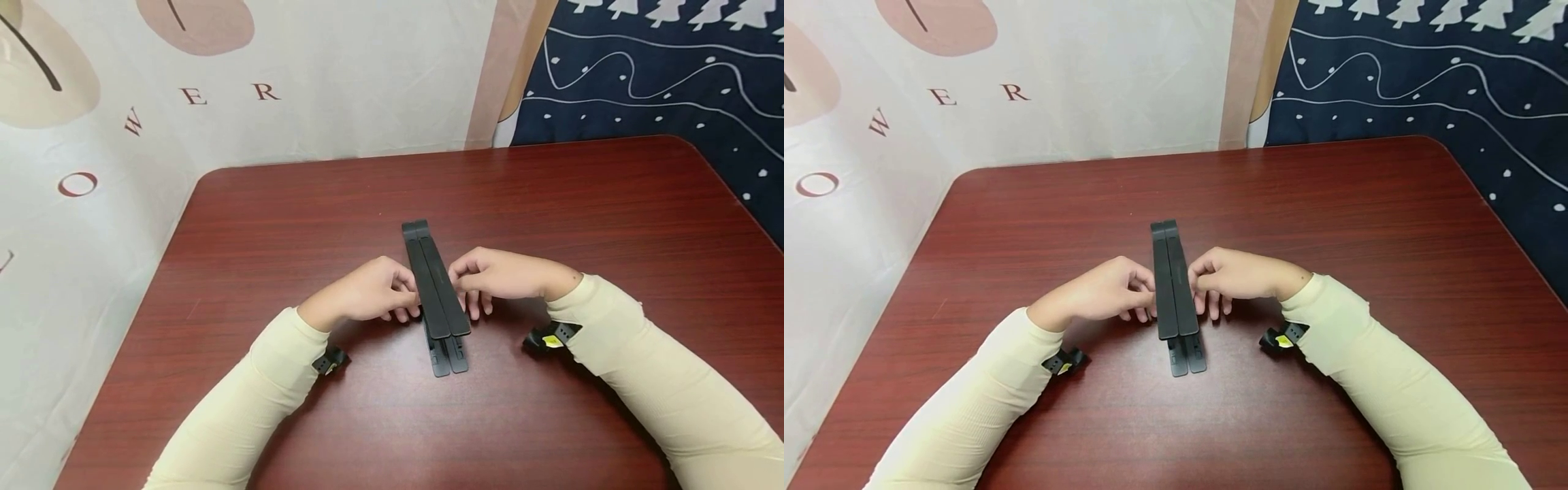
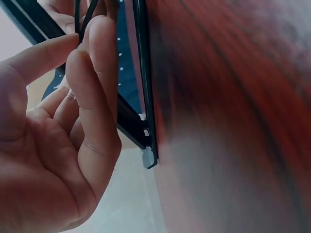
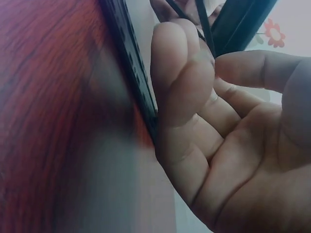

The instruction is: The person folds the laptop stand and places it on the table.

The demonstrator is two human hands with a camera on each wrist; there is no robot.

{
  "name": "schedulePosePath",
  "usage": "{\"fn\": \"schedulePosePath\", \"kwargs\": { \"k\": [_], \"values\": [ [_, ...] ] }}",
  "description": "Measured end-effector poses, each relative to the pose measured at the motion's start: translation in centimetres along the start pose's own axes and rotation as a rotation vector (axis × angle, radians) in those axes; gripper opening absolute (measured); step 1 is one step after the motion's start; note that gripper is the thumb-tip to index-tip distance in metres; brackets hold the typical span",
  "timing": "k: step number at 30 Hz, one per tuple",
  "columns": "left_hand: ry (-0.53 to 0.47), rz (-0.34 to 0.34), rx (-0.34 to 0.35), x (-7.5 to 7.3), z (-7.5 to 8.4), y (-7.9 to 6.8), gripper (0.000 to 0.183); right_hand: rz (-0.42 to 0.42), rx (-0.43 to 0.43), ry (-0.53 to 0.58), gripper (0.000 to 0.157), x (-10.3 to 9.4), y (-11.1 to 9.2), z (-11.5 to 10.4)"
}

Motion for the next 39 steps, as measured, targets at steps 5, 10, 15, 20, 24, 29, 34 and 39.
{"fn": "schedulePosePath", "kwargs": {
  "k": [5,10,15,20,24,29,34,39],
  "values": [
    [0.009,-0.018,-0.004,0.1,-0.1,0.0,0.016,-0.012,0.024,0.050,0.029,0.1,0.2,0.2],
    [0.038,-0.061,-0.002,0.3,0.1,0.0,0.018,0.017,0.063,0.004,0.033,0.1,0.3,0.4],
    [0.086,-0.105,0.000,0.5,0.1,-0.2,0.019,0.010,0.070,-0.026,0.035,0.3,0.4,0.8],
    [0.119,-0.123,-0.005,0.5,0.0,-0.3,0.023,0.013,0.064,-0.039,0.034,0.4,0.6,1.3],
    [0.149,-0.101,-0.014,0.4,-0.1,-0.3,0.028,0.025,0.064,-0.061,0.033,0.5,0.7,1.2],
    [0.134,-0.103,-0.011,0.4,-0.2,-0.3,0.029,0.026,0.066,-0.067,0.033,0.6,0.8,1.2],
    [0.074,-0.130,-0.022,0.5,-0.2,-0.3,0.026,0.019,0.073,-0.045,0.034,0.7,0.9,1.3],
    [0.047,-0.122,-0.033,0.5,-0.2,-0.2,0.027,0.028,0.076,-0.033,0.032,0.7,0.8,1.2]
  ]
}}
Point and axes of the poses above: each hand's wrist, its own y-axis towards the middle knuckle, its own x-axis out of the palm, z = x × y, the point moved 4 cm from there along y, towards the middle knuckle, and after that the axes turned 10 degrees about y, right-handed, at the moved point
